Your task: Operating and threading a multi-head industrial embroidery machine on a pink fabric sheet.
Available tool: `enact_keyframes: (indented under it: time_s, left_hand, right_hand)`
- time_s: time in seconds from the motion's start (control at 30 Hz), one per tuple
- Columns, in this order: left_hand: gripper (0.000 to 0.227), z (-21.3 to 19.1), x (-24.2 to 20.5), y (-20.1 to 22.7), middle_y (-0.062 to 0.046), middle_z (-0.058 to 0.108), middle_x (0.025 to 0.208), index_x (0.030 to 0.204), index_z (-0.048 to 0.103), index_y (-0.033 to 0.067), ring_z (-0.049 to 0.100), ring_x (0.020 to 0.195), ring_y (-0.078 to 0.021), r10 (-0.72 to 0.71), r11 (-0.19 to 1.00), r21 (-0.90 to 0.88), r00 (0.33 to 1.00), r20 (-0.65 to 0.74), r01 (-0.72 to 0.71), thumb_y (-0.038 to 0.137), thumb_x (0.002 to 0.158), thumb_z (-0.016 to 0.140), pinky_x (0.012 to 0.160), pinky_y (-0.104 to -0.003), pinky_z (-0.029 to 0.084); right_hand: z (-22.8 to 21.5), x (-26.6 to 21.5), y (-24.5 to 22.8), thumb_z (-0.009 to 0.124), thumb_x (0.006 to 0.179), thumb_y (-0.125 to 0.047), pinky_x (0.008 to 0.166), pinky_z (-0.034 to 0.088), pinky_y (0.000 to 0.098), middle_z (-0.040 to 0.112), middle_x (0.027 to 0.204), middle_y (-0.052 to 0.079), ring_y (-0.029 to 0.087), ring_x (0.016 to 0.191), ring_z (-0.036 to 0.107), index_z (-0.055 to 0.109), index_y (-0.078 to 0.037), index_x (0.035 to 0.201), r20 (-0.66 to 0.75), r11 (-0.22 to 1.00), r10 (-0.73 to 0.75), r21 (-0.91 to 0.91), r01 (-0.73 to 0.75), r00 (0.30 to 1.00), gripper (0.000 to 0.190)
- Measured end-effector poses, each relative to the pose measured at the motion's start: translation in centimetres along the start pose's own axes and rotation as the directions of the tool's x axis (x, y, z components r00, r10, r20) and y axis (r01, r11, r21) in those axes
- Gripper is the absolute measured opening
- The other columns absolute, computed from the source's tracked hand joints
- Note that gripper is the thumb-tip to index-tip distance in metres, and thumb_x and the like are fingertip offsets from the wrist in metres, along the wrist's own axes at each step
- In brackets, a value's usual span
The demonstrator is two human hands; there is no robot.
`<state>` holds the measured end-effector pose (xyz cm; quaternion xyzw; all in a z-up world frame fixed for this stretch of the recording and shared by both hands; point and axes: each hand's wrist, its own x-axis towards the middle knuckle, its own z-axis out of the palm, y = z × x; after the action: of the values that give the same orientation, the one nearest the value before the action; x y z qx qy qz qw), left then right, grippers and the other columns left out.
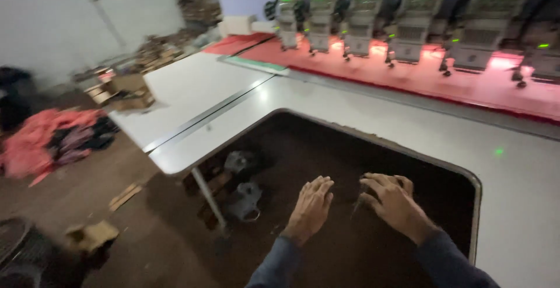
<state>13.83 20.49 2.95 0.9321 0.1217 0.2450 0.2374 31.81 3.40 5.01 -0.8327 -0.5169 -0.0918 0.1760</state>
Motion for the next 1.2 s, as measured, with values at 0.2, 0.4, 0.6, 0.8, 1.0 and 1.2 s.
enact_keyframes:
  time_s: [0.2,0.4,0.6,0.8,1.0,1.2]
  left_hand:
    - [0.041,6.7,10.6,-3.8,-0.011,0.053,0.152,0.142,0.056,0.0058,0.041,0.147,-0.0285,0.152,0.983,-0.118,0.986,0.061,-0.144,0.023,0.105,0.050,0.121,-0.051,0.023]
    - [0.043,12.3,23.0,-1.9,-0.014,0.049,0.154,0.146,0.051,0.0047,0.037,0.149,-0.0297,0.326,0.930,-0.227,0.935,0.140,-0.291,0.025,0.108,0.046,0.122,-0.052,0.020]
    - [0.037,21.8,39.1,1.3,-0.017,0.057,0.146,0.140,0.055,0.0041,0.048,0.141,-0.0338,0.546,0.807,-0.259,0.838,-0.017,-0.531,0.021,0.107,0.053,0.116,-0.056,0.031]
    - [0.038,29.0,51.6,5.3,-0.014,0.058,0.146,0.139,0.056,0.0054,0.048,0.140,-0.0331,0.536,0.805,-0.365,0.837,0.111,-0.467,0.024,0.106,0.050,0.114,-0.054,0.033]
    - [0.045,36.1,63.3,10.9,-0.017,0.061,0.141,0.141,0.052,0.0063,0.056,0.132,-0.0340,0.624,0.639,-0.637,0.775,0.101,-0.431,0.033,0.105,0.050,0.111,-0.046,0.041]
    - [0.027,48.5,75.1,12.8,-0.002,0.064,0.096,0.128,0.058,0.0086,0.054,0.077,-0.0105,0.689,0.333,-0.910,0.595,0.415,0.248,0.025,0.106,0.057,0.072,-0.030,0.048]
  right_hand:
    - [-1.1,2.7,6.0,0.048,0.098,-0.052,0.121,0.014,0.0483,0.056,0.150,-0.011,0.013,0.145,0.044,0.061,-0.034,0.137,0.023,0.963,0.266,-0.044,-0.265,0.964,0.045]
    - [1.4,7.3,17.6,0.051,0.095,-0.056,0.116,0.024,0.0462,0.061,0.144,-0.009,0.015,0.138,0.052,0.061,-0.034,0.136,-0.147,0.905,0.379,-0.147,-0.399,0.914,0.048]
    - [-1.9,11.8,32.2,0.050,0.095,-0.056,0.117,0.019,0.0430,0.062,0.142,-0.012,0.010,0.135,0.054,0.064,-0.039,0.131,-0.254,0.834,0.468,-0.190,-0.518,0.846,0.042]
    - [-4.6,15.2,42.8,0.049,0.097,-0.055,0.115,0.022,0.0418,0.064,0.140,-0.014,0.007,0.132,0.056,0.064,-0.037,0.129,-0.283,0.767,0.564,-0.169,-0.619,0.776,0.040]
    - [-7.0,21.6,52.0,0.052,0.100,-0.022,0.098,0.048,0.0396,0.077,0.124,0.000,0.020,0.113,0.072,0.070,-0.017,0.125,-0.297,0.913,0.402,0.057,-0.404,0.866,0.031]
    - [-7.9,27.6,64.1,0.046,0.085,0.010,0.093,0.056,0.0322,0.079,0.128,-0.001,0.018,0.114,0.077,0.073,-0.020,0.127,-0.180,0.796,0.576,0.345,-0.497,0.797,0.058]
